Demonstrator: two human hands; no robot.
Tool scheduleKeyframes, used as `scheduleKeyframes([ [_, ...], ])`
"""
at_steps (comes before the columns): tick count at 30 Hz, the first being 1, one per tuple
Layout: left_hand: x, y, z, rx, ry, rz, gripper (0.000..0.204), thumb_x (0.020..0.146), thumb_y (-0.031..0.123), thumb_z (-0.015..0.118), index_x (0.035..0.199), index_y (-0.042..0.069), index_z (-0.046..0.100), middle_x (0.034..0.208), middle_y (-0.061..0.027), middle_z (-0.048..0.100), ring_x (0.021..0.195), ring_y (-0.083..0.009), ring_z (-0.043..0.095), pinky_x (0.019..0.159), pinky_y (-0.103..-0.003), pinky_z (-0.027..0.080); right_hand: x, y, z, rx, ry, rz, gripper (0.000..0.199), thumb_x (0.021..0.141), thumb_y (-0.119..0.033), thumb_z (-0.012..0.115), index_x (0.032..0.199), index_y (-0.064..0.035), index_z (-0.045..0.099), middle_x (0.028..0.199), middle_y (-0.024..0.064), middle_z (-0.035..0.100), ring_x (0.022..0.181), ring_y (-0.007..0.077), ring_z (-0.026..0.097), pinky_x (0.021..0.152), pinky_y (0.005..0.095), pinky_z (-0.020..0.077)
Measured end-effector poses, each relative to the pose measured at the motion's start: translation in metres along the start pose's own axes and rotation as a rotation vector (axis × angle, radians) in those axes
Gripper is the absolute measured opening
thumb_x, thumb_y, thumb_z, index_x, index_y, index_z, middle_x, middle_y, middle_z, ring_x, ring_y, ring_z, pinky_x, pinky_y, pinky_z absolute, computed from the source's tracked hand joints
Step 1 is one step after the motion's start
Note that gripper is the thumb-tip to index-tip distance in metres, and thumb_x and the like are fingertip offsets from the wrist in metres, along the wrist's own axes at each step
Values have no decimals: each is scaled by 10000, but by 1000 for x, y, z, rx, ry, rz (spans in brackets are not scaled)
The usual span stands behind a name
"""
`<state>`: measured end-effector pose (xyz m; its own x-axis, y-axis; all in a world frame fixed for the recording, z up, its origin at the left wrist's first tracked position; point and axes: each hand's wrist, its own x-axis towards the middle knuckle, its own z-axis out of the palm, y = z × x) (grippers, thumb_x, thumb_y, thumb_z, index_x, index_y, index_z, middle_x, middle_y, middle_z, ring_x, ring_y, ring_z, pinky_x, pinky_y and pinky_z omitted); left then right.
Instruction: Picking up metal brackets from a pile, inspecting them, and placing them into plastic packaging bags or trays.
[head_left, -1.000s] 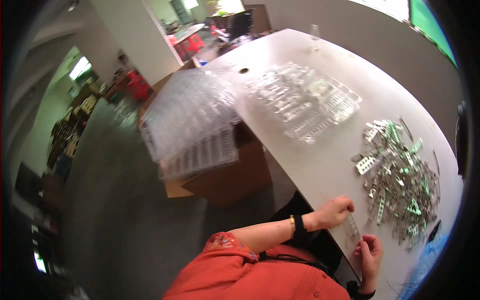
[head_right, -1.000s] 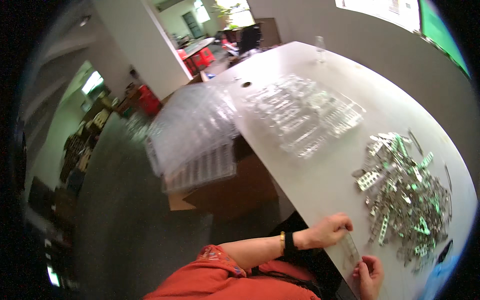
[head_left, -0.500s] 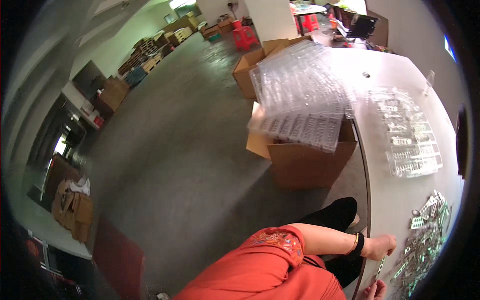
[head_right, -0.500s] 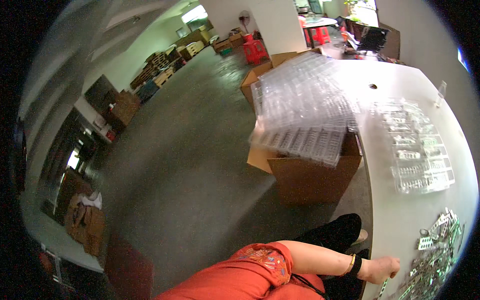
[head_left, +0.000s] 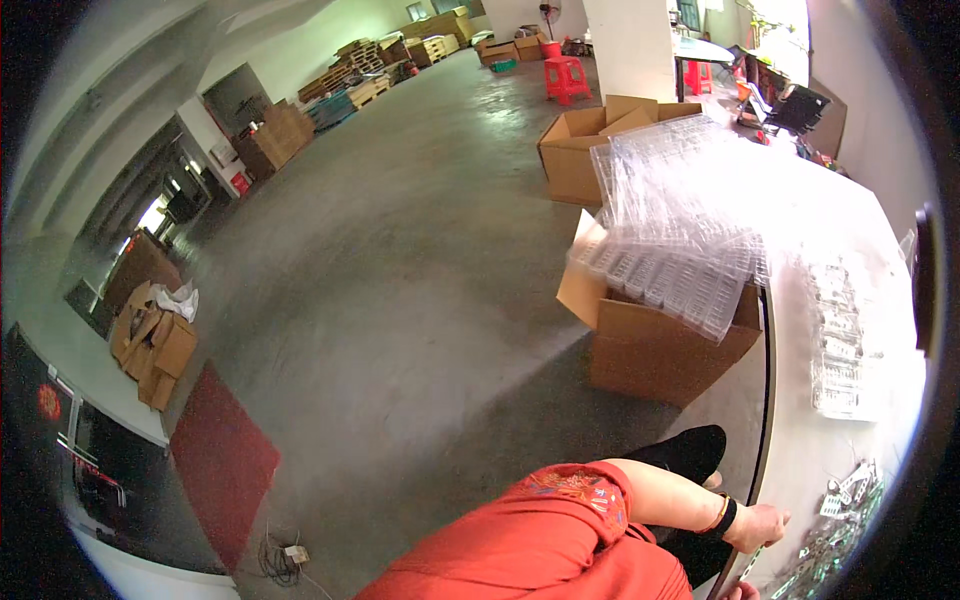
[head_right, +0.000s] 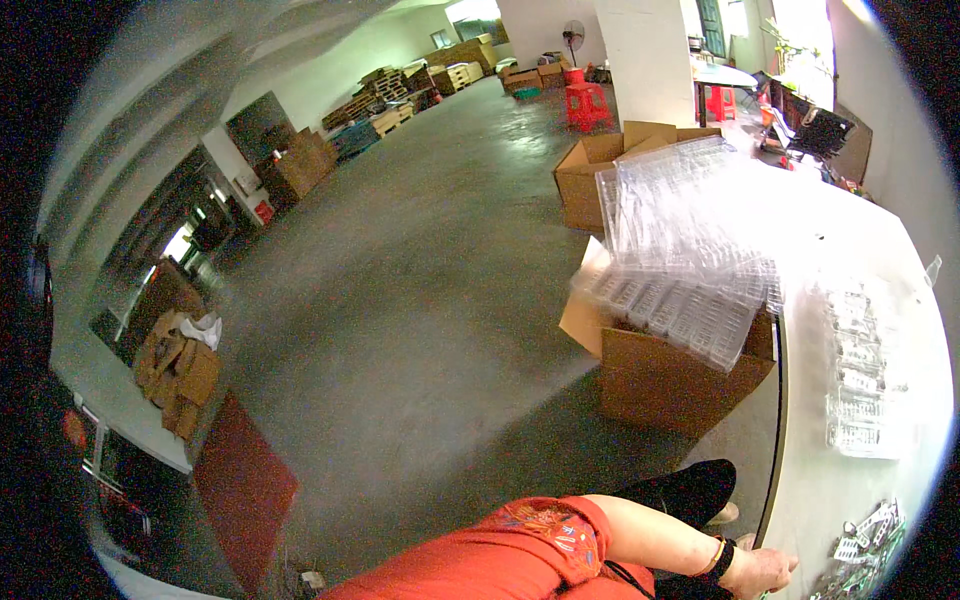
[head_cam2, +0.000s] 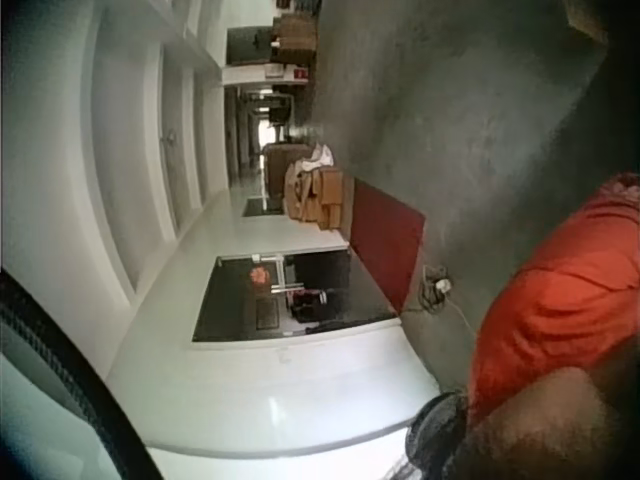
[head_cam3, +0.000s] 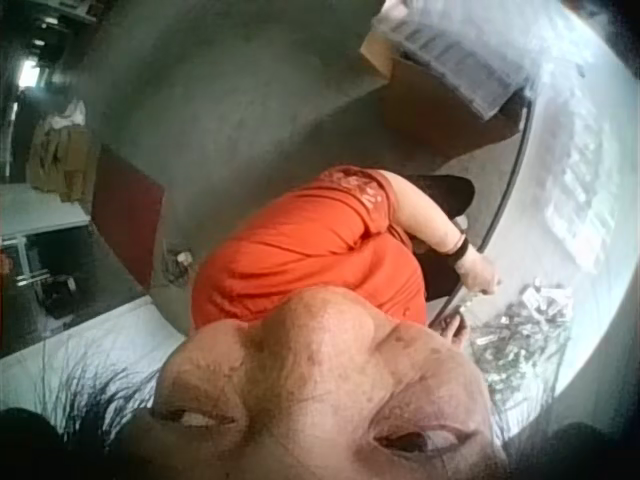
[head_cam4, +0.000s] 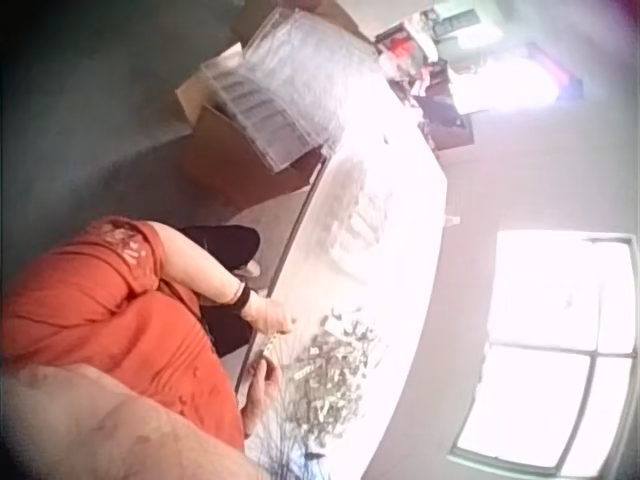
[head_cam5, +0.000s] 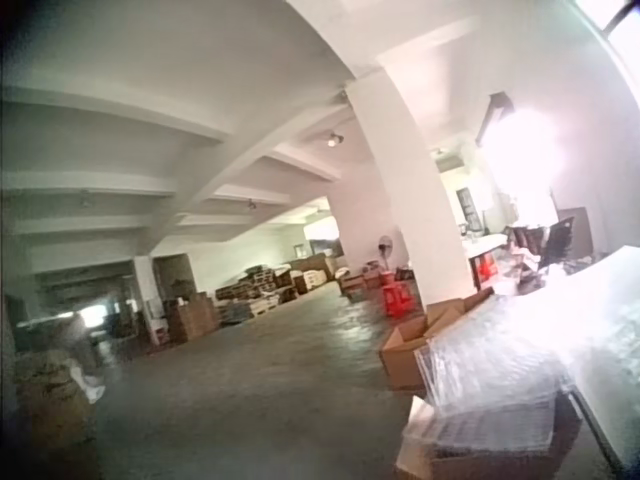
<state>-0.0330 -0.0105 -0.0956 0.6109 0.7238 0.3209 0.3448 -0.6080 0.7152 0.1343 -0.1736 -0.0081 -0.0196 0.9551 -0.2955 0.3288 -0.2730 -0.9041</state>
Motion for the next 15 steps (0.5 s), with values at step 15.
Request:
scheduleKeyframes([
  [15,10,-10,12,309,-95,-3,379,745,186,705,1064,71,536,1206,-216,534,947,-323,635,795,-434,534,28,-8,3,-246,-69,-91,216,960,-156,677,1131,-28,647,994,90,690,869,162,635,779,295,529],
])
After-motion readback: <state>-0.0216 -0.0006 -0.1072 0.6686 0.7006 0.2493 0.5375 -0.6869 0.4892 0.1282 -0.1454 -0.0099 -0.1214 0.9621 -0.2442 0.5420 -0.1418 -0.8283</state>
